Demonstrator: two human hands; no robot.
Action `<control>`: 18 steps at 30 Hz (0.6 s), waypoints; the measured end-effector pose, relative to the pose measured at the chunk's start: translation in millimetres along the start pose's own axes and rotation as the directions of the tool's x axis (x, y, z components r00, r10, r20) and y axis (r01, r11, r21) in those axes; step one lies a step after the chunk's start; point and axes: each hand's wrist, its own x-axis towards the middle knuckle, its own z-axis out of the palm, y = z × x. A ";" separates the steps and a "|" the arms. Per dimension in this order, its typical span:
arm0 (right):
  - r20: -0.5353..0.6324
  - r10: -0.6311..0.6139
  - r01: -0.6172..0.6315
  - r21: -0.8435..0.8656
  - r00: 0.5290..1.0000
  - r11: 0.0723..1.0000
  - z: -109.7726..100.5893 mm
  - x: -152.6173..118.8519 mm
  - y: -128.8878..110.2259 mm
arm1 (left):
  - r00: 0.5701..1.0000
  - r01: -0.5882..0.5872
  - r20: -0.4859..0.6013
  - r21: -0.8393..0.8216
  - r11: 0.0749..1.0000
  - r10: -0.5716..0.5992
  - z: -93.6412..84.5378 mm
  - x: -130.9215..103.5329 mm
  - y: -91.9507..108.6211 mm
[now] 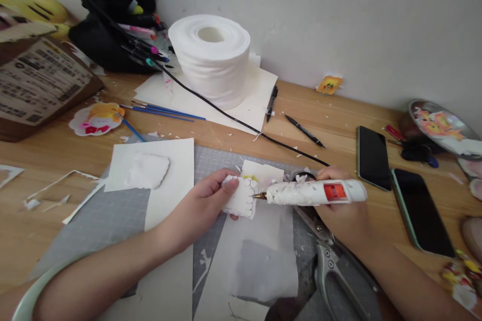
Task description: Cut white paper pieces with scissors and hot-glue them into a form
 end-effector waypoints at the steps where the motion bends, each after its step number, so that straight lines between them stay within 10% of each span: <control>1: -0.001 0.002 -0.002 0.007 1.000 1.000 -0.2 -0.4 0.0 | 1.000 0.001 -0.002 0.005 1.000 -0.001 0.2 -0.1 0.2; 18: 0.115 -0.049 0.040 0.081 0.992 0.996 -1.5 -3.8 -0.3 | 1.000 0.002 -0.029 -0.044 0.999 -0.003 2.1 -2.2 0.7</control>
